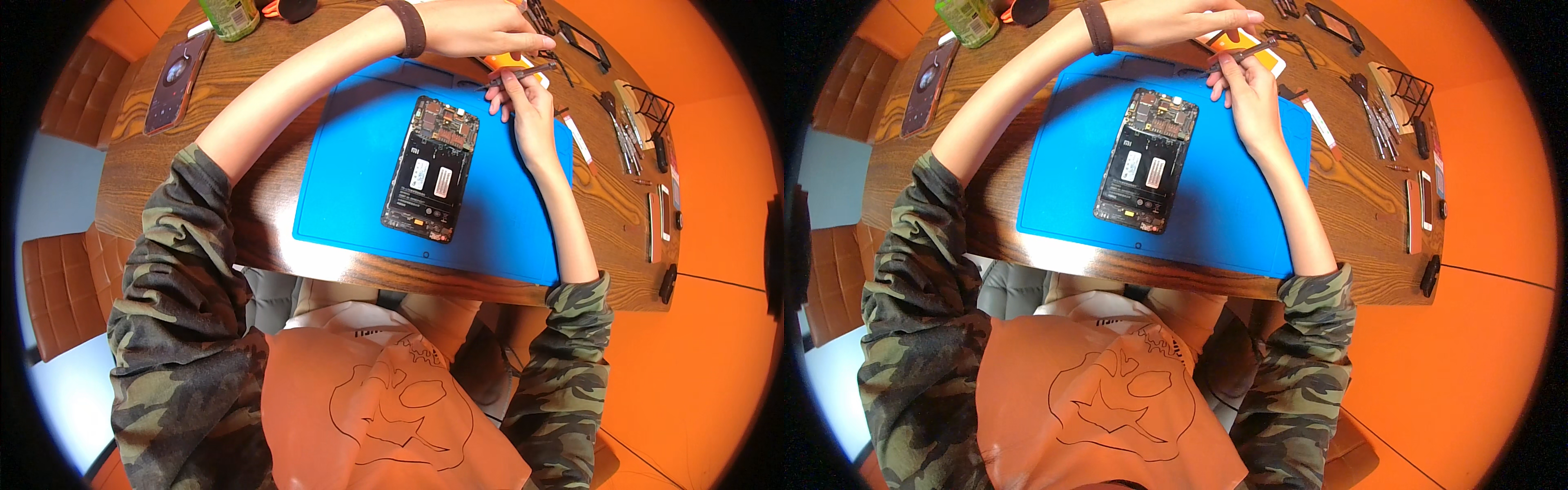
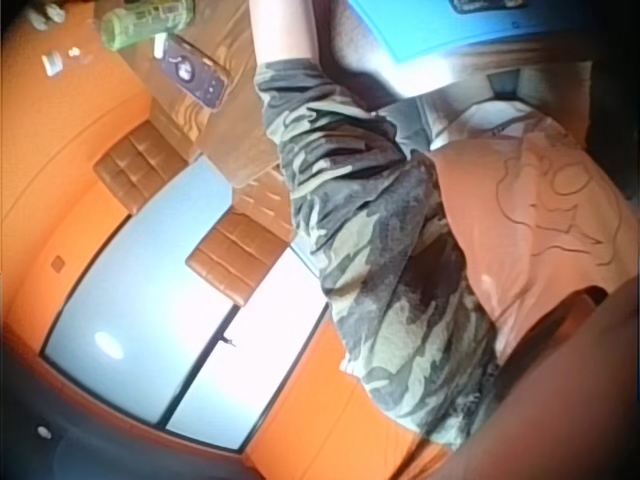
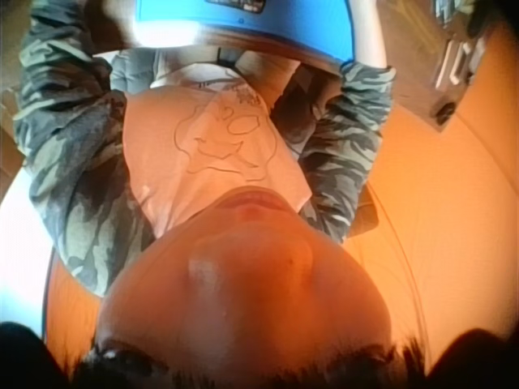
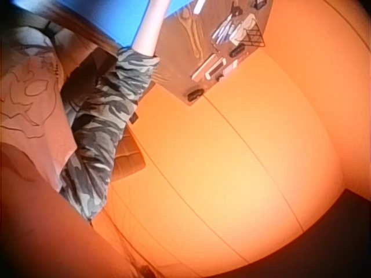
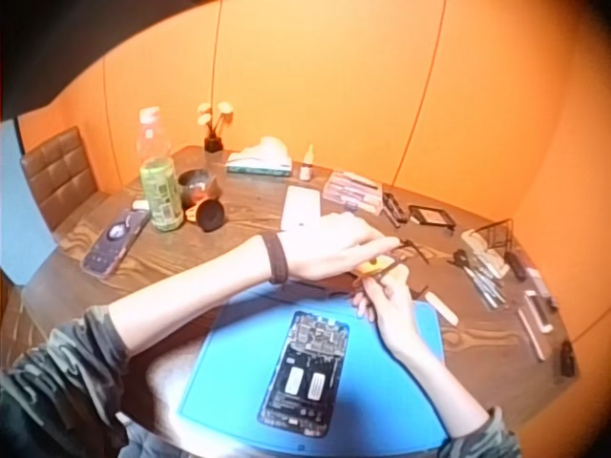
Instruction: The person uses a screwdriver to remove screws from a disassembled smartphone motherboard placed on a blue mat. They then place a yellow protective sheet over the board, flip the device, and continue unscrewing components from the other side.
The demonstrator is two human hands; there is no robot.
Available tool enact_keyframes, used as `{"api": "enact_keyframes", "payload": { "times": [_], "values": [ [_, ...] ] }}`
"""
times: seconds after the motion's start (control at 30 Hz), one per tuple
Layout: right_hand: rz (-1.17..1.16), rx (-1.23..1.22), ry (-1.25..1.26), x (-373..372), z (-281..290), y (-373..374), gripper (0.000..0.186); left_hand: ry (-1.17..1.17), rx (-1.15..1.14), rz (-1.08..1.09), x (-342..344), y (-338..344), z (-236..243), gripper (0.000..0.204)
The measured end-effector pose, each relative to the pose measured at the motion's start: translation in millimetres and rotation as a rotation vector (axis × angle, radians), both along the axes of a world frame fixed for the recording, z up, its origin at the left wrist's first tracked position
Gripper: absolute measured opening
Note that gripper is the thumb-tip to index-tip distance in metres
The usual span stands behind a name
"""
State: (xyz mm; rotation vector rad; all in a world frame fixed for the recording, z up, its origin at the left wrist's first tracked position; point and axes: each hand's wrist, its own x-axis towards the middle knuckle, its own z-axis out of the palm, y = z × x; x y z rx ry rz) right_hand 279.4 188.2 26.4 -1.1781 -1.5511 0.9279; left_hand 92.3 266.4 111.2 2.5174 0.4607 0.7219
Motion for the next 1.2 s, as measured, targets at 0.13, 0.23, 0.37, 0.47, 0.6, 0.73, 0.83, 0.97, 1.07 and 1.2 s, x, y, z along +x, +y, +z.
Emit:
{"api": "enact_keyframes", "payload": {
  "times": [0.13, 0.23, 0.37, 0.47, 0.6, 0.73, 0.83, 0.97, 1.07, 1.2],
  "values": [
    [0.004, 0.007, 0.013, -1, 0, 0, 0.036, 0.026, 0.006, 0.023, 0, 2, -1, 0.053],
    [-0.021, 0.009, 0.062, -3, 5, -6, 0.035, 0.035, 0.026, 0.021, 0, 1, 1, 0.051],
    [-0.043, 0.019, 0.189, 1, 22, -28, 0.032, 0.013, 0.063, 0.014, -2, -1, 9, 0.046],
    [0.007, 0.059, 0.202, 5, 30, -49, 0.028, 0.007, 0.131, 0.004, -4, -2, 16, 0.042],
    [-0.041, 0.076, 0.166, -2, 26, -62, 0.024, -0.075, 0.111, -0.006, -2, -9, 18, 0.044],
    [-0.034, 0.010, 0.163, -12, 17, -66, 0.021, 0.123, -0.011, 0.012, 2, -16, 23, 0.051],
    [-0.004, 0.056, 0.121, -15, 15, -69, 0.018, 0.128, -0.117, -0.053, 2, -21, 24, 0.055],
    [0.049, 0.049, 0.035, -14, 16, -71, 0.015, 0.112, -0.062, -0.097, 2, -19, 24, 0.056],
    [0.065, 0.047, 0.007, -14, 16, -71, 0.015, 0.122, -0.041, -0.077, 2, -17, 23, 0.056],
    [0.073, 0.067, -0.014, -15, 16, -70, 0.015, 0.114, -0.055, -0.093, 2, -15, 21, 0.056]
  ]
}}
